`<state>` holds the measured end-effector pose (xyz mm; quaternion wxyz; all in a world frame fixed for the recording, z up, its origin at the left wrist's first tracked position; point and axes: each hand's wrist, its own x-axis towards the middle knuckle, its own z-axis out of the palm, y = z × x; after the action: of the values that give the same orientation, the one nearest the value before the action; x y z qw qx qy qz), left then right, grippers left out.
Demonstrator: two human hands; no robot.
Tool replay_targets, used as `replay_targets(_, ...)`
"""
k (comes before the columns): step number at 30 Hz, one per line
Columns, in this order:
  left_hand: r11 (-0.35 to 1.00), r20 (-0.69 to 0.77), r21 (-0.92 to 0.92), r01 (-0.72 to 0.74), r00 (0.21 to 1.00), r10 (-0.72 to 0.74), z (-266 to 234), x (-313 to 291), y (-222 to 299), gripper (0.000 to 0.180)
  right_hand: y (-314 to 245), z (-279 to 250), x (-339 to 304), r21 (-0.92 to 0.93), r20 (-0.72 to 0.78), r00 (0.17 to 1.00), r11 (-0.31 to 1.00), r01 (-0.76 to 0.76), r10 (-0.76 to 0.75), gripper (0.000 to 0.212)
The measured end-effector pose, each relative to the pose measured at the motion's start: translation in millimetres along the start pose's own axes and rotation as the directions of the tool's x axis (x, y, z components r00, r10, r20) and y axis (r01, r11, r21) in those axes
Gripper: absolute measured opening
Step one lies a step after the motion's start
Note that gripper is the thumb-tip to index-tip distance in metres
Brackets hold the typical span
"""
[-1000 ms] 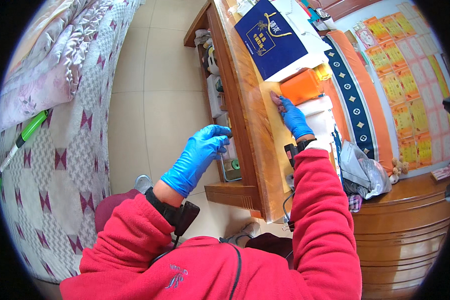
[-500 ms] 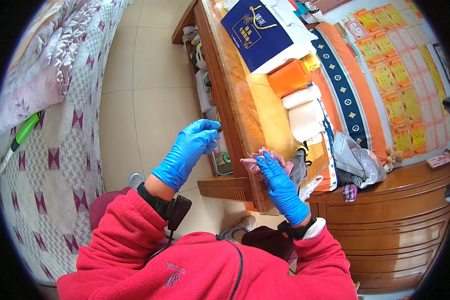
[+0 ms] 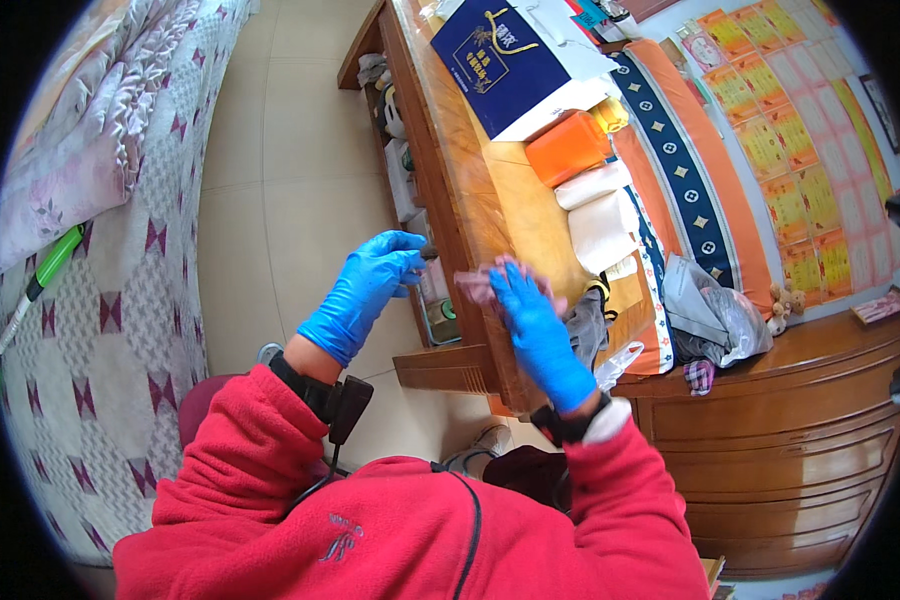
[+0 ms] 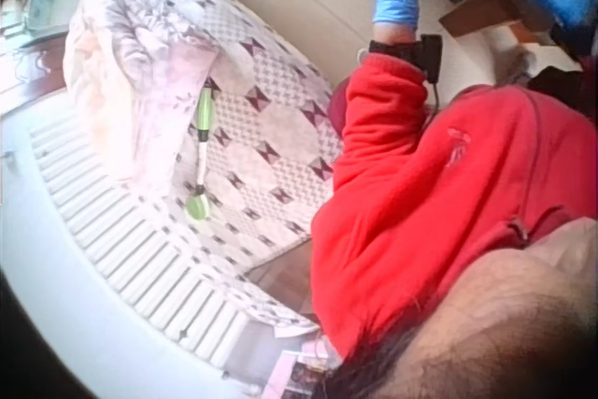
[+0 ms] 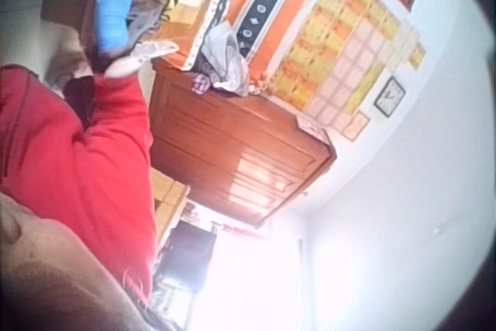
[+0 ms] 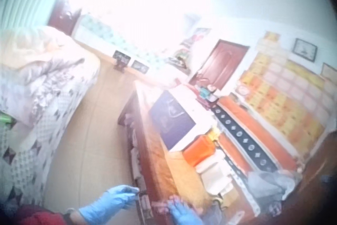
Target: The person wipes a wooden table with a pink cloth and a spray bottle, moving items like paper towels and a box aside to reach the surface. They clean the tabletop and edges, then wipe the lower shelf of the table.
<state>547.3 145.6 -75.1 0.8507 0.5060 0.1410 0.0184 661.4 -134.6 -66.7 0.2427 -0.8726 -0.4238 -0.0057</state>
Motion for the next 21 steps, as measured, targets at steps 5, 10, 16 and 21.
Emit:
replay_targets(5,0.999,0.024,0.0,-0.048,0.999,0.048,2,-2,-2,0.03,17,-17,14,0.667,0.204,0.914,0.633,-0.392,0.351,0.051)
replay_targets(10,1.0,-0.019,0.012,0.018,1.0,-0.017,-2,1,0,0.027,53,-50,83,-0.311,0.031,0.931,0.889,-0.336,0.363,0.046)
replay_targets(16,1.0,0.032,-0.01,0.004,0.999,-0.004,2,-2,-5,0.028,35,-52,20,-0.485,0.125,0.954,0.855,-0.182,0.274,0.048)
replay_targets(21,1.0,0.048,0.019,0.021,0.999,-0.022,6,-3,-5,0.029,92,-54,50,0.331,0.213,0.785,0.713,-0.618,0.582,0.044)
